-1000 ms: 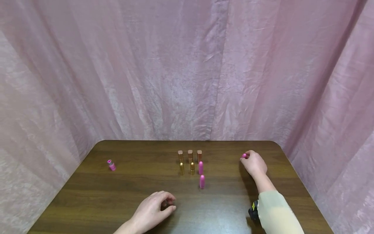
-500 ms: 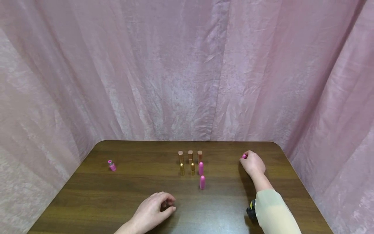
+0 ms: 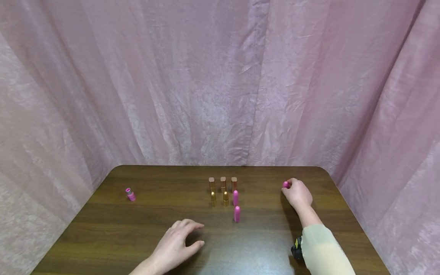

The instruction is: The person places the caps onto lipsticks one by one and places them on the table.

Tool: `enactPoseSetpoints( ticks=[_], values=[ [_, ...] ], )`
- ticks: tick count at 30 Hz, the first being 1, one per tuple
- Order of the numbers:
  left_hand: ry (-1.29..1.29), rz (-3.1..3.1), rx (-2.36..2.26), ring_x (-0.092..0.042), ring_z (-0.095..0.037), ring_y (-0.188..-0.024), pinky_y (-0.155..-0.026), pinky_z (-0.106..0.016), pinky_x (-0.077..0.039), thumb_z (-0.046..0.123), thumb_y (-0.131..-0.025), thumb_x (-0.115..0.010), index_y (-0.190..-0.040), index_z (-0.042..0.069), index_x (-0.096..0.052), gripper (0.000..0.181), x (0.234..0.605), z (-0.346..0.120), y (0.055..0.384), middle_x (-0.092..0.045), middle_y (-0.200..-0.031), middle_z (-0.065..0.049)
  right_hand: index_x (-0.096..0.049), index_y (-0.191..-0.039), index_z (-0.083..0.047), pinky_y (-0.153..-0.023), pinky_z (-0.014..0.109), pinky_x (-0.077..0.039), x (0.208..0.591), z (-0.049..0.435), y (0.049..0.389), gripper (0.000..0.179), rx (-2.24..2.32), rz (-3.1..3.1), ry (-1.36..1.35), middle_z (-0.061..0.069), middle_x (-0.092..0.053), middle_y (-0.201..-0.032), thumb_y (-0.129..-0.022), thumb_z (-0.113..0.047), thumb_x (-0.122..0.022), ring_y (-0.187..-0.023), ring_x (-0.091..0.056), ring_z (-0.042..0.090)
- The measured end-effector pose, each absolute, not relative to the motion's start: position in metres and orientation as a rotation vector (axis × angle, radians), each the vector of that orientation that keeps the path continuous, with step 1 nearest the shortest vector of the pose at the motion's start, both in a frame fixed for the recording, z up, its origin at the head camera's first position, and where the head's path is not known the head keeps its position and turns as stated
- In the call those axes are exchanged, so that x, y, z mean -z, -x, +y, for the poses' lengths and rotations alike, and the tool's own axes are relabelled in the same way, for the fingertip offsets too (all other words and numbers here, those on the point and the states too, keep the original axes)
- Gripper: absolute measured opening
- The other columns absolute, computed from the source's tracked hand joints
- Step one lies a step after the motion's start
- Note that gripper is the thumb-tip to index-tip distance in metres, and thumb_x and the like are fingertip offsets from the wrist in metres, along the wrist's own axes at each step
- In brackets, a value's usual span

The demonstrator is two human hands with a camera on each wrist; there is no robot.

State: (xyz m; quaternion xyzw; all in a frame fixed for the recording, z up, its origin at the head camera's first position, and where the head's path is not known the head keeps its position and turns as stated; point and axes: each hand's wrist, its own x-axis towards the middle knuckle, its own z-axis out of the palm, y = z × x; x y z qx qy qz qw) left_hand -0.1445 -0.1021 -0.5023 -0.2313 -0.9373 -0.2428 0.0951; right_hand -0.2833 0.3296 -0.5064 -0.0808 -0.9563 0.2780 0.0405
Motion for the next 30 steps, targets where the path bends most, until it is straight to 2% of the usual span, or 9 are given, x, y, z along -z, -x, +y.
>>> enactPoseSetpoints(
  ticks=[7,16,25,30],
  values=[
    [0.675,-2.792,0.717,-0.057,-0.018,-0.111,-0.085,-0.046,-0.047,0.041,-0.086,-0.078,-0.126,0.025,-0.07,0.044,0.5022,-0.1037,0.1458,-0.064,-0.117,0.013,-0.065,-0.12,0.001,-0.077,0.053,-0.049,0.5084,0.3324,0.2843,0.038,-0.835,-2.93,0.241,0.02,-0.068,-0.113,-0.093,-0.026,-0.068,-0.103,-0.064,0.039],
    [0.661,-2.805,0.727,-0.058,-0.018,-0.111,-0.086,-0.046,-0.048,0.041,-0.086,-0.077,-0.126,0.024,-0.07,0.044,0.5017,-0.1045,0.1445,-0.064,-0.118,0.012,-0.067,-0.108,-0.005,-0.07,0.046,-0.048,0.5105,0.3305,0.2867,0.027,-0.818,-2.913,0.236,0.013,-0.068,-0.102,-0.092,-0.027,-0.069,-0.09,-0.063,0.031],
    [0.649,-2.848,0.755,-0.057,-0.017,-0.109,-0.087,-0.046,-0.048,0.043,-0.087,-0.076,-0.125,0.023,-0.071,0.043,0.5034,-0.1054,0.1452,-0.063,-0.117,0.012,-0.067,-0.103,-0.007,-0.067,0.045,-0.047,0.5097,0.3301,0.286,0.021,-0.808,-2.899,0.242,0.011,-0.068,-0.099,-0.092,-0.025,-0.068,-0.089,-0.063,0.03],
    [0.648,-2.849,0.75,-0.058,-0.016,-0.108,-0.086,-0.046,-0.049,0.043,-0.087,-0.076,-0.125,0.023,-0.071,0.043,0.5044,-0.1059,0.1457,-0.063,-0.117,0.012,-0.068,-0.103,-0.009,-0.069,0.048,-0.047,0.5095,0.3291,0.2832,0.021,-0.778,-2.879,0.235,0.012,-0.068,-0.101,-0.092,-0.027,-0.068,-0.092,-0.064,0.033]
  ],
)
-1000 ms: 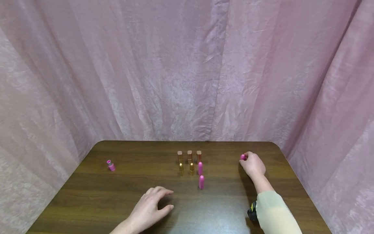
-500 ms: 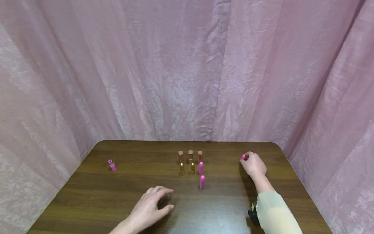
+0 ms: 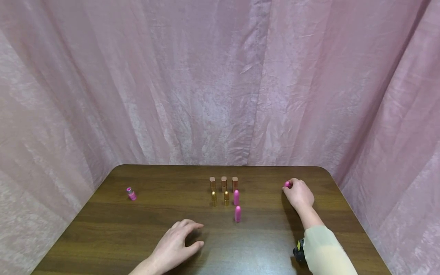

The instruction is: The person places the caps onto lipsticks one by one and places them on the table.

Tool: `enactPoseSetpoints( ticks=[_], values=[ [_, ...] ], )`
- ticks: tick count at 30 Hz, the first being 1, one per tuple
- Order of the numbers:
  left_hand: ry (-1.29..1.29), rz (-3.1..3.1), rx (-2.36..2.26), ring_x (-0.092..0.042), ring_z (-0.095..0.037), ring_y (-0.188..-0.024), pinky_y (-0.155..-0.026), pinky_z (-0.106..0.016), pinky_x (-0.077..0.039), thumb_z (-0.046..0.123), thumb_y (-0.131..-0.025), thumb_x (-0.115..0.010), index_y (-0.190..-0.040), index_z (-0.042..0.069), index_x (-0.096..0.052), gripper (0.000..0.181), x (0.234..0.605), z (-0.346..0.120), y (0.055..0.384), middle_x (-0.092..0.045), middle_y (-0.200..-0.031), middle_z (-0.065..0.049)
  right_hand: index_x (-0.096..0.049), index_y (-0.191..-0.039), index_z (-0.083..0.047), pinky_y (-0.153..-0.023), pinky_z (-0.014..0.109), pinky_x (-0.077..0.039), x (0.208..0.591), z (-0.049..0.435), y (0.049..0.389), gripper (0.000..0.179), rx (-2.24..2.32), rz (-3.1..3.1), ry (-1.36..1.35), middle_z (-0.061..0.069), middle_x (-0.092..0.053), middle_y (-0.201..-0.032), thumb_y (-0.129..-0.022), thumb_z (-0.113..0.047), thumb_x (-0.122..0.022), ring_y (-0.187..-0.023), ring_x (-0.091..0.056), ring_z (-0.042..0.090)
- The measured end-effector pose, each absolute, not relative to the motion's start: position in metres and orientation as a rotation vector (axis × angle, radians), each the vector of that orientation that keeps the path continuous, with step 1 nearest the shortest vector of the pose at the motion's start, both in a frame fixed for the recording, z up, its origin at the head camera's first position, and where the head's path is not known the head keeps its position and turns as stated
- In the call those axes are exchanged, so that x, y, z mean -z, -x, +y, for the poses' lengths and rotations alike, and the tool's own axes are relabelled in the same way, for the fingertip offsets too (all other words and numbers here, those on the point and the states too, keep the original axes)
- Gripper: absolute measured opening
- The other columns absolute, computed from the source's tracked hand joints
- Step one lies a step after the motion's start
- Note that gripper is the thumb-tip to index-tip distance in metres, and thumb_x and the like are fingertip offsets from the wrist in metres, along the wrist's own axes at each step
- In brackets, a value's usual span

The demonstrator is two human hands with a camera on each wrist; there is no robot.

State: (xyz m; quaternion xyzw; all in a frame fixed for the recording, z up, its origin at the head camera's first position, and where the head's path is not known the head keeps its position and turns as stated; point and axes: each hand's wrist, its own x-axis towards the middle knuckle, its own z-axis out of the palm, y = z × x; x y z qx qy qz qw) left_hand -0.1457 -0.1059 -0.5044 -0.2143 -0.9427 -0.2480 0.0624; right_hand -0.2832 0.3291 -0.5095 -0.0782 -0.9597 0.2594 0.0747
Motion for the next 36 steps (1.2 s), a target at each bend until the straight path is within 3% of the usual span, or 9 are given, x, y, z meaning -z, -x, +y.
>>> enactPoseSetpoints(
  ticks=[5,11,18,27,36],
  values=[
    [0.647,-2.842,0.746,-0.058,-0.015,-0.106,-0.086,-0.045,-0.049,0.043,-0.087,-0.076,-0.124,0.023,-0.071,0.043,0.504,-0.107,0.146,-0.063,-0.116,0.012,-0.07,-0.105,-0.008,-0.078,0.057,-0.042,0.508,0.327,0.277,0.024,-0.678,-2.837,0.147,0.017,-0.066,-0.106,-0.092,-0.027,-0.071,-0.101,-0.059,0.044],
    [0.645,-2.828,0.74,-0.058,-0.016,-0.106,-0.085,-0.045,-0.049,0.042,-0.087,-0.077,-0.123,0.022,-0.071,0.041,0.503,-0.109,0.146,-0.064,-0.116,0.012,-0.072,-0.108,-0.008,-0.079,0.061,-0.038,0.504,0.323,0.266,0.027,-0.636,-2.805,0.078,0.021,-0.067,-0.114,-0.09,-0.029,-0.074,-0.107,-0.055,0.05],
    [0.618,-2.826,0.75,-0.06,-0.017,-0.105,-0.086,-0.046,-0.05,0.04,-0.088,-0.077,-0.123,0.021,-0.071,0.041,0.499,-0.115,0.149,-0.065,-0.117,0.01,-0.072,-0.101,-0.013,-0.082,0.063,-0.039,0.503,0.316,0.251,0.02,-0.665,-2.774,0.019,0.018,-0.068,-0.115,-0.09,-0.03,-0.075,-0.109,-0.056,0.047],
    [0.495,-2.835,0.768,-0.06,-0.018,-0.105,-0.089,-0.046,-0.049,0.038,-0.087,-0.079,-0.123,0.019,-0.072,0.041,0.493,-0.133,0.157,-0.066,-0.119,0.007,-0.074,-0.105,-0.015,-0.089,0.063,-0.039,0.494,0.296,0.225,0.023,-0.841,-2.722,-0.06,0.015,-0.069,-0.12,-0.093,-0.035,-0.075,-0.115,-0.056,0.044],
    [0.331,-2.836,0.738,-0.062,-0.026,-0.116,-0.099,-0.058,-0.044,0.038,-0.087,-0.08,-0.125,0.02,-0.071,0.043,0.486,-0.17,0.166,-0.067,-0.123,0.004,-0.074,-0.1,-0.02,-0.1,0.065,-0.032,0.492,0.284,0.205,0.017,-0.919,-2.68,-0.146,0.007,-0.071,-0.119,-0.092,-0.035,-0.077,-0.12,-0.056,0.043]
  ],
)
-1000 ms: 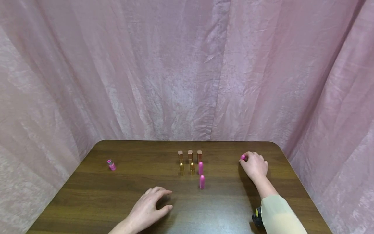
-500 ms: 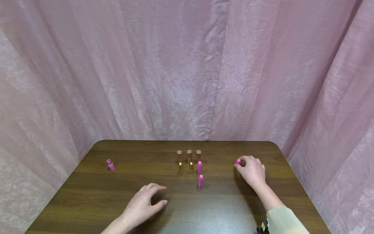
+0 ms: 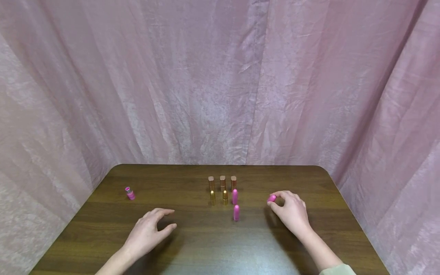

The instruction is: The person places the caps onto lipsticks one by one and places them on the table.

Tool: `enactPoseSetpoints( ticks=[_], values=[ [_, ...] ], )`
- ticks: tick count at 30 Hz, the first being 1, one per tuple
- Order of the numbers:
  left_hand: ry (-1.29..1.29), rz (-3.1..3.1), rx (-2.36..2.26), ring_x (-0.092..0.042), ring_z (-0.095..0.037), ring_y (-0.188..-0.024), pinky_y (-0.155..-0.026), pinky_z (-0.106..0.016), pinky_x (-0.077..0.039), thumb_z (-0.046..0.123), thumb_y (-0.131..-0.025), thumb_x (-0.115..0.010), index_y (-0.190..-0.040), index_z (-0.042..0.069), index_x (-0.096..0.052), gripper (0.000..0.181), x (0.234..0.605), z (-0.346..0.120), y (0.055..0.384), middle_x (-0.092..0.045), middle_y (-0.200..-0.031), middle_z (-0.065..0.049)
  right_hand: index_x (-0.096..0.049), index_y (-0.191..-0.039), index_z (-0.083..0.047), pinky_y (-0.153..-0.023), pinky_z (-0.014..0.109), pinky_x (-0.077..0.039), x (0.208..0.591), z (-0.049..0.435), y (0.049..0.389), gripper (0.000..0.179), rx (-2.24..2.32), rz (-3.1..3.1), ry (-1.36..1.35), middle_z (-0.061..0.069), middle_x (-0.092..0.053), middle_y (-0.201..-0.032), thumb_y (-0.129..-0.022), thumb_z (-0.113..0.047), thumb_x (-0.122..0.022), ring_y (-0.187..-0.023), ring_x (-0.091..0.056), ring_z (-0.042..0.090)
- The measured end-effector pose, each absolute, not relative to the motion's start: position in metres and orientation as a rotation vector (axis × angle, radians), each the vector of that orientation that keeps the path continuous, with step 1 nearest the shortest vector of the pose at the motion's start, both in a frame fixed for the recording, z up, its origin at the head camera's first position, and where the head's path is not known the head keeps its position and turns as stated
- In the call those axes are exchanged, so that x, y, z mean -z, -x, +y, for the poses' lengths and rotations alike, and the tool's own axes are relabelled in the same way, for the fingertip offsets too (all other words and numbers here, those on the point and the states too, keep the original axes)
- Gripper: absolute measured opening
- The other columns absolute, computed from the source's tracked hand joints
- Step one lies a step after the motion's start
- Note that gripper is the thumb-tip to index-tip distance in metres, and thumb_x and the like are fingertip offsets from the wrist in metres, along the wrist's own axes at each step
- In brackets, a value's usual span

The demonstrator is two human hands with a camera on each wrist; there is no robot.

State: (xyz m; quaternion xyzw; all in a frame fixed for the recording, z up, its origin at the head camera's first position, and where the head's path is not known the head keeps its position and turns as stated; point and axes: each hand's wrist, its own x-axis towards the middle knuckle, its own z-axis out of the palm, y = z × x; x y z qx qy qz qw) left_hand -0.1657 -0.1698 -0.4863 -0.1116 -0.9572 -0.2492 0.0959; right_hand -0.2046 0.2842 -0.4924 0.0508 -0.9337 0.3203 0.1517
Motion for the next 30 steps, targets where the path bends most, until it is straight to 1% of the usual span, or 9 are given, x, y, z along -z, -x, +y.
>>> enactPoseSetpoints(
  ticks=[2,7,10,15,19,24,26,30],
  values=[
    [0.312,-2.827,0.719,-0.062,-0.028,-0.117,-0.099,-0.059,-0.044,0.037,-0.087,-0.08,-0.126,0.019,-0.071,0.043,0.486,-0.182,0.168,-0.068,-0.124,0.001,-0.074,-0.099,-0.021,-0.101,0.065,-0.03,0.492,0.282,0.201,0.016,-0.907,-2.66,-0.171,0.007,-0.071,-0.118,-0.091,-0.033,-0.078,-0.12,-0.056,0.043],
    [0.252,-2.808,0.685,-0.061,-0.034,-0.118,-0.096,-0.059,-0.045,0.037,-0.089,-0.079,-0.127,0.016,-0.071,0.044,0.482,-0.212,0.174,-0.068,-0.127,-0.004,-0.073,-0.093,-0.023,-0.104,0.061,-0.029,0.492,0.28,0.195,0.012,-0.888,-2.621,-0.223,0.008,-0.072,-0.118,-0.088,-0.029,-0.081,-0.121,-0.056,0.038],
    [0.205,-2.822,0.69,-0.06,-0.038,-0.119,-0.095,-0.062,-0.044,0.039,-0.092,-0.076,-0.129,0.015,-0.069,0.044,0.477,-0.229,0.176,-0.067,-0.129,-0.007,-0.072,-0.091,-0.025,-0.104,0.06,-0.029,0.492,0.281,0.192,0.011,-0.895,-2.614,-0.226,0.009,-0.072,-0.118,-0.087,-0.029,-0.082,-0.122,-0.056,0.037],
    [0.141,-2.843,0.697,-0.057,-0.043,-0.12,-0.092,-0.066,-0.043,0.046,-0.096,-0.069,-0.131,0.012,-0.068,0.049,0.471,-0.257,0.184,-0.065,-0.132,-0.013,-0.072,-0.092,-0.026,-0.104,0.06,-0.028,0.491,0.282,0.188,0.012,-0.928,-2.618,-0.21,0.009,-0.072,-0.12,-0.088,-0.032,-0.082,-0.122,-0.054,0.037],
    [0.065,-2.84,0.702,-0.056,-0.045,-0.118,-0.088,-0.066,-0.044,0.044,-0.097,-0.068,-0.13,0.01,-0.067,0.048,0.471,-0.279,0.196,-0.065,-0.13,-0.016,-0.072,-0.094,-0.025,-0.104,0.059,-0.028,0.49,0.282,0.186,0.014,-0.958,-2.633,-0.182,0.01,-0.071,-0.122,-0.089,-0.035,-0.081,-0.123,-0.053,0.039],
    [-0.039,-2.84,0.674,-0.056,-0.051,-0.113,-0.08,-0.065,-0.046,0.037,-0.097,-0.068,-0.126,0.004,-0.067,0.044,0.477,-0.305,0.214,-0.064,-0.127,-0.023,-0.073,-0.097,-0.022,-0.102,0.057,-0.033,0.49,0.281,0.182,0.018,-0.975,-2.64,-0.165,0.009,-0.072,-0.12,-0.089,-0.036,-0.081,-0.122,-0.054,0.039],
    [-0.092,-2.856,0.682,-0.054,-0.054,-0.113,-0.08,-0.066,-0.046,0.036,-0.097,-0.067,-0.127,0.003,-0.067,0.045,0.481,-0.313,0.222,-0.062,-0.128,-0.025,-0.073,-0.097,-0.022,-0.101,0.056,-0.034,0.491,0.28,0.181,0.018,-0.982,-2.639,-0.169,0.008,-0.072,-0.119,-0.089,-0.036,-0.08,-0.122,-0.055,0.038],
    [-0.213,-2.898,0.728,-0.048,-0.058,-0.118,-0.084,-0.067,-0.042,0.039,-0.097,-0.065,-0.131,0.004,-0.064,0.049,0.488,-0.324,0.235,-0.058,-0.132,-0.029,-0.073,-0.094,-0.024,-0.101,0.055,-0.035,0.492,0.277,0.179,0.015,-1.0,-2.631,-0.18,0.007,-0.072,-0.118,-0.089,-0.036,-0.08,-0.122,-0.055,0.037]
  ],
)
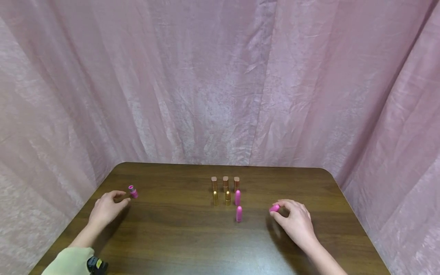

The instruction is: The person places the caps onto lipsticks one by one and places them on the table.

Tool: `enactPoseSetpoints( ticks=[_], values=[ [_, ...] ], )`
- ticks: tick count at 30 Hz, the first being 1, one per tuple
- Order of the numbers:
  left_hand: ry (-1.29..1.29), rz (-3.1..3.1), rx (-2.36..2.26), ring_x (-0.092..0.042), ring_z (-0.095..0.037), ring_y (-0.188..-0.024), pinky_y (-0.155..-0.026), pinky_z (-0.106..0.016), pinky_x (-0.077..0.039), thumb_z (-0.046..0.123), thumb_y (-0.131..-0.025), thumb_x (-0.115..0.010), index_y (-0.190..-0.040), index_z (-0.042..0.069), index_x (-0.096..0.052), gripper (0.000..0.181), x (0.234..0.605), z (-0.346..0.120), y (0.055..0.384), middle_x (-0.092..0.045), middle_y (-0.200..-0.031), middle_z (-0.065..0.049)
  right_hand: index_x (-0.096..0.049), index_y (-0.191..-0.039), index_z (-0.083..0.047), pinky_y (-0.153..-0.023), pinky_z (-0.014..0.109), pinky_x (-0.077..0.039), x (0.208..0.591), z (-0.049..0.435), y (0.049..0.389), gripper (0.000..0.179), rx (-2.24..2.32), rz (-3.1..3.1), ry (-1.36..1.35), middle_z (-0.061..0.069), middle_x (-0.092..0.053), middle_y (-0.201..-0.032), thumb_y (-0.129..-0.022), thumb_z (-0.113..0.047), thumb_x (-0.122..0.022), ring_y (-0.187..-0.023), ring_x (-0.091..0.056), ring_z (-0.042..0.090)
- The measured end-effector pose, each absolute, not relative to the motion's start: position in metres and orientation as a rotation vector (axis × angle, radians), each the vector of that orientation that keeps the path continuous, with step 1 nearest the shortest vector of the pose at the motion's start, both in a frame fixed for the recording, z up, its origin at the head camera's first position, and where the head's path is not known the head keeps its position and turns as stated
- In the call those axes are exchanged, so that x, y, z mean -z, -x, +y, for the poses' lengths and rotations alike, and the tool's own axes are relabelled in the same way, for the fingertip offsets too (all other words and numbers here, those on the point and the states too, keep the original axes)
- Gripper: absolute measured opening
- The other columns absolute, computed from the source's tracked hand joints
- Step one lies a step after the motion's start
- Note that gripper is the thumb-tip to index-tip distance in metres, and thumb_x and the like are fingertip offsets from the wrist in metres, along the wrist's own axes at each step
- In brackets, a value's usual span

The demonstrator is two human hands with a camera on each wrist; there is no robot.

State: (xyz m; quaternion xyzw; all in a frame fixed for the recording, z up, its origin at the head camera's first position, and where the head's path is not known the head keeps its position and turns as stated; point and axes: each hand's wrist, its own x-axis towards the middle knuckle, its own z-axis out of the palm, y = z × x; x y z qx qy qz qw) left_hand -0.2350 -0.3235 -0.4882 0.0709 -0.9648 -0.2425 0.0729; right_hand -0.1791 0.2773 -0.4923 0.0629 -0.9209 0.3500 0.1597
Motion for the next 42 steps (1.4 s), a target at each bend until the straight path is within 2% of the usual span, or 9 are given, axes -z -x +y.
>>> enactPoseSetpoints(
  ticks=[5,15,30,37,42],
  values=[
    [-0.302,-2.921,0.757,-0.043,-0.06,-0.12,-0.087,-0.07,-0.04,0.042,-0.095,-0.065,-0.133,0.006,-0.063,0.053,0.496,-0.325,0.25,-0.054,-0.135,-0.031,-0.073,-0.093,-0.024,-0.1,0.053,-0.037,0.496,0.276,0.177,0.013,-1.004,-2.613,-0.189,0.006,-0.073,-0.116,-0.088,-0.033,-0.082,-0.12,-0.057,0.035],
    [-0.367,-2.93,0.786,-0.041,-0.059,-0.119,-0.088,-0.07,-0.036,0.047,-0.093,-0.066,-0.131,0.007,-0.063,0.055,0.504,-0.32,0.263,-0.055,-0.133,-0.031,-0.076,-0.096,-0.023,-0.099,0.051,-0.038,0.498,0.271,0.174,0.014,-1.061,-2.623,-0.184,0.006,-0.073,-0.117,-0.089,-0.034,-0.081,-0.119,-0.058,0.034],
    [-0.398,-2.923,0.793,-0.035,-0.06,-0.121,-0.092,-0.072,-0.03,0.049,-0.096,-0.064,-0.132,0.006,-0.059,0.057,0.51,-0.317,0.267,-0.05,-0.134,-0.032,-0.076,-0.097,-0.026,-0.1,0.051,-0.038,0.499,0.268,0.173,0.014,-1.089,-2.657,-0.168,0.003,-0.072,-0.118,-0.09,-0.038,-0.079,-0.12,-0.057,0.032],
    [-0.334,-2.903,0.77,-0.037,-0.059,-0.124,-0.094,-0.071,-0.029,0.044,-0.094,-0.066,-0.121,0.005,-0.065,0.047,0.509,-0.313,0.266,-0.057,-0.13,-0.028,-0.076,-0.096,-0.025,-0.101,0.054,-0.037,0.497,0.268,0.172,0.016,-1.155,-2.664,-0.123,0.004,-0.072,-0.12,-0.09,-0.04,-0.079,-0.124,-0.054,0.035],
    [-0.164,-2.833,0.726,-0.054,-0.052,-0.113,-0.092,-0.067,-0.037,0.034,-0.089,-0.071,-0.105,0.01,-0.07,0.03,0.506,-0.298,0.259,-0.072,-0.112,-0.018,-0.076,-0.098,-0.023,-0.102,0.053,-0.036,0.493,0.269,0.17,0.019,-1.223,-2.65,-0.082,0.002,-0.072,-0.118,-0.089,-0.04,-0.08,-0.124,-0.054,0.032]
  ],
)
